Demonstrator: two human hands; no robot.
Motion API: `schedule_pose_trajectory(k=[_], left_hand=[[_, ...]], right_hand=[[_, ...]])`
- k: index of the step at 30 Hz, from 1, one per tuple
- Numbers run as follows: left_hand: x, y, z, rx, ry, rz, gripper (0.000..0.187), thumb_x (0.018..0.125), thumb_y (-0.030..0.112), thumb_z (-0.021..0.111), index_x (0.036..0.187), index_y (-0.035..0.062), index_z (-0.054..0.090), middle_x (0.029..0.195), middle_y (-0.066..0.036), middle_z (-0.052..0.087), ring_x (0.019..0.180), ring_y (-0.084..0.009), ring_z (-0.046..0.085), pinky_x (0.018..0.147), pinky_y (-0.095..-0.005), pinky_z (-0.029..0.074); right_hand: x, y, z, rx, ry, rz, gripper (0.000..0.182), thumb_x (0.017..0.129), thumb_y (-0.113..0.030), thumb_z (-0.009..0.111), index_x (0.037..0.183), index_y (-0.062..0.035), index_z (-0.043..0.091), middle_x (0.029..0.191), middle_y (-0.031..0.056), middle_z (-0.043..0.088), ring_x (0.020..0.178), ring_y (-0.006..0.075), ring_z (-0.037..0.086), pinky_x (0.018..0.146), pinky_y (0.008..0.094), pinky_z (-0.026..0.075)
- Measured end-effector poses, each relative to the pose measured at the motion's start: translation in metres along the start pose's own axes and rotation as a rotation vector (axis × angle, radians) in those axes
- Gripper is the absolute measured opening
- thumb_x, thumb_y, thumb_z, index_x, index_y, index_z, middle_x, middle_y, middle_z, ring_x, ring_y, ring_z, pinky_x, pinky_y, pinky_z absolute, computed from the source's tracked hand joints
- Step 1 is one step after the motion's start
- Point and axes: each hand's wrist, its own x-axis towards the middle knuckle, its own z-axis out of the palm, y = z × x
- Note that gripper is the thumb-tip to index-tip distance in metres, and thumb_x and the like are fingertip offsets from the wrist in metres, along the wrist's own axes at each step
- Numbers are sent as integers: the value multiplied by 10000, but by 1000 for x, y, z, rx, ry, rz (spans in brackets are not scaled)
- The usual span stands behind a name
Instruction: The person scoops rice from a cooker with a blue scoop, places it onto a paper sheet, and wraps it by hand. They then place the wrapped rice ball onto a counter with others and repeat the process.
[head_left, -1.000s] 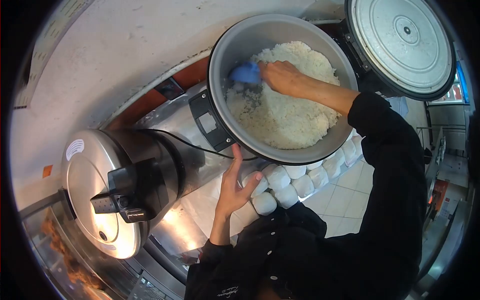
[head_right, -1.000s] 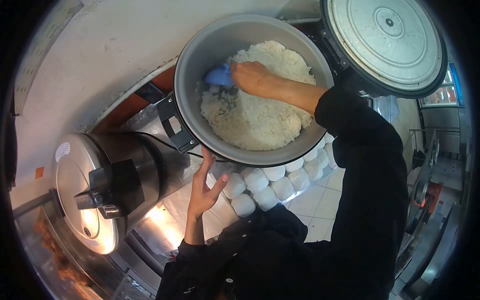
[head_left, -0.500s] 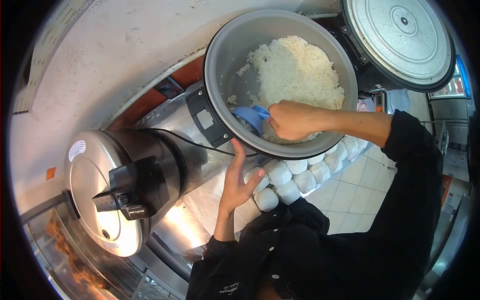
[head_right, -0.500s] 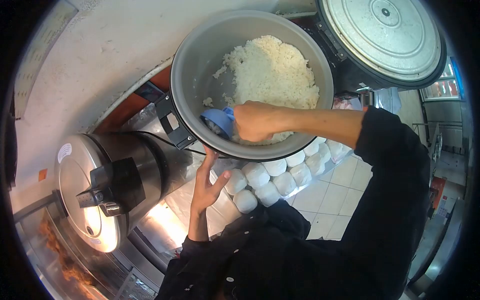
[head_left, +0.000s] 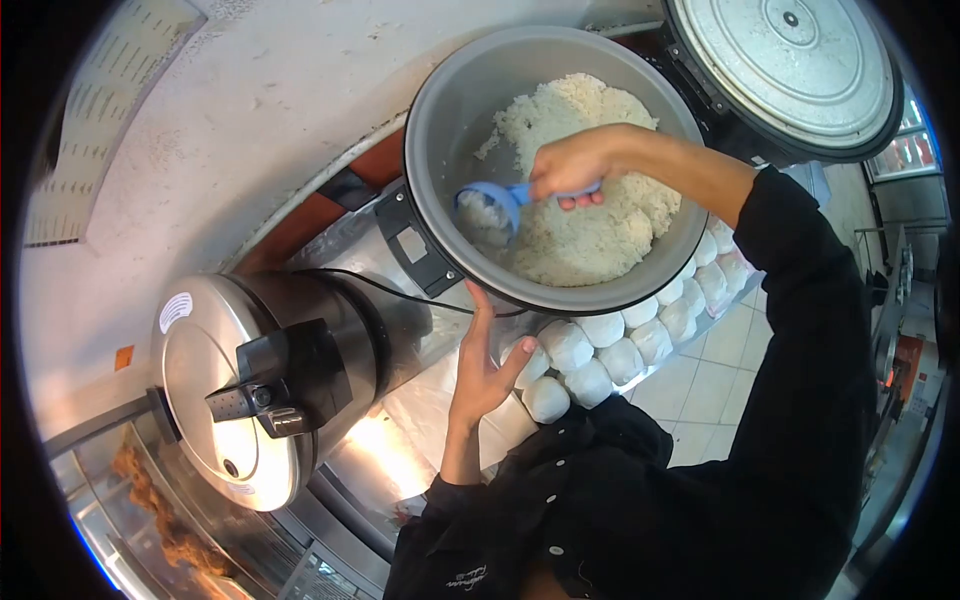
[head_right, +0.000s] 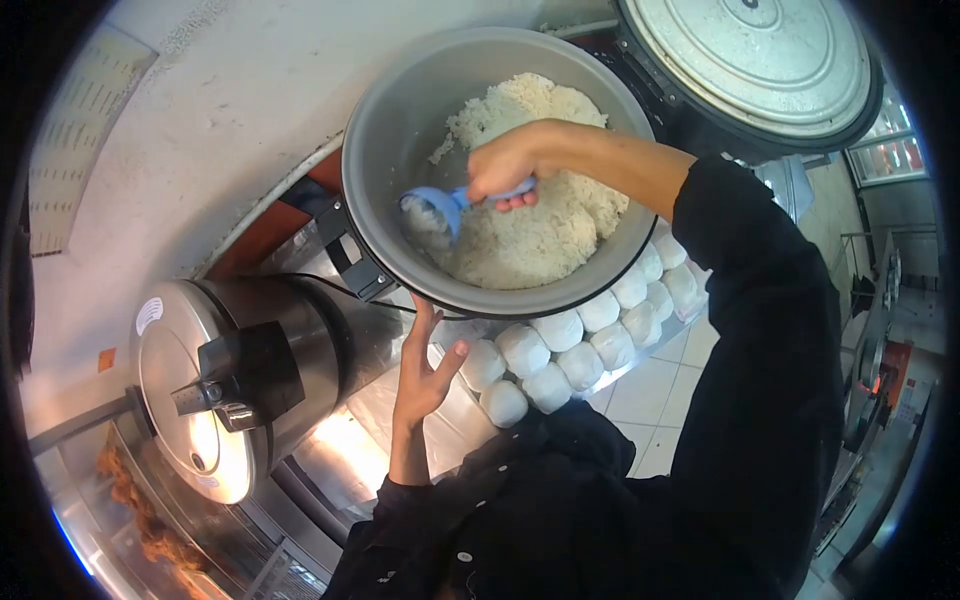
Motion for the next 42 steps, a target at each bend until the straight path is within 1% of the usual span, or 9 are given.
schedule_pose_trajectory(k=[3, 8, 13, 15, 27, 30, 32, 38, 42], left_hand=[[1, -1, -4, 22, -26, -7, 1047, 929, 225, 736, 1585, -127, 0, 1630, -361, 247, 1535, -383, 277, 1232, -413, 236], [0, -2, -4, 1, -25, -16, 936, 944, 197, 709, 1608, -74, 107, 1665, -265, 261, 1533, -329, 294, 1230, -497, 269], [-1, -9, -6, 4, -26, 14, 937, 931, 188, 716, 1612, -63, 123, 1649, -270, 300, 1520, -339, 322, 1231, -497, 267], [2, -8, -6, 16, -55, 30, 1064, 924, 267, 736, 1569, -158, 4, 1613, -401, 233, 1535, -404, 258, 1229, -421, 240], [3, -3, 1, 27, -13, 53, 897, 914, 177, 708, 1595, -98, 194, 1582, -288, 408, 1489, -357, 376, 1240, -439, 222], [2, -5, 3, 35, 12, 70, 895, 916, 186, 707, 1595, -96, 197, 1578, -291, 417, 1488, -357, 380, 1240, -438, 218], [1, -5, 1, 29, 21, 61, 897, 919, 192, 707, 1595, -96, 192, 1591, -291, 398, 1491, -358, 376, 1238, -445, 226], [-2, -13, -11, 68, -56, -19, 1034, 921, 281, 733, 1577, -144, 57, 1634, -382, 179, 1552, -422, 194, 1239, -422, 223], [0, -8, -11, 55, -55, -16, 1034, 920, 276, 736, 1587, -126, 56, 1646, -366, 163, 1559, -396, 187, 1244, -414, 210]], right_hand=[[19, 12, -25, -161, 194, -44, 319, 1031, -212, 500, 970, 56, 663, 819, 141, 649, 704, 249, 657, 565, 394, 514], [45, 19, -9, -900, 572, -282, 204, 907, -129, 597, 887, 25, 730, 883, 233, 726, 836, 384, 730, 731, 480, 586], [38, 16, 64, -813, 506, -445, 121, 852, -51, 640, 864, 49, 706, 913, 238, 710, 857, 417, 718, 726, 488, 584], [25, 11, 70, -788, 488, -431, 103, 841, -40, 653, 852, 49, 702, 913, 236, 712, 857, 420, 720, 732, 489, 585], [-69, -30, 83, -649, 340, -281, 150, 822, -47, 625, 834, 90, 686, 846, 290, 704, 854, 457, 715, 748, 499, 588], [-86, -17, 64, -672, 462, -504, 168, 872, -64, 594, 815, 61, 690, 784, 269, 691, 738, 439, 695, 678, 501, 559], [-79, -12, 29, -462, 134, -185, 219, 980, -113, 573, 1060, 63, 676, 758, 184, 646, 640, 337, 619, 682, 408, 525], [-49, 39, 1, -73, 43, -171, 335, 1063, -274, 544, 1089, 22, 697, 657, 20, 515, 635, 132, 538, 628, 345, 463], [-33, 31, -8, -287, 251, -193, 310, 1047, -257, 557, 1073, 15, 705, 653, 65, 548, 634, 180, 556, 645, 359, 472]])
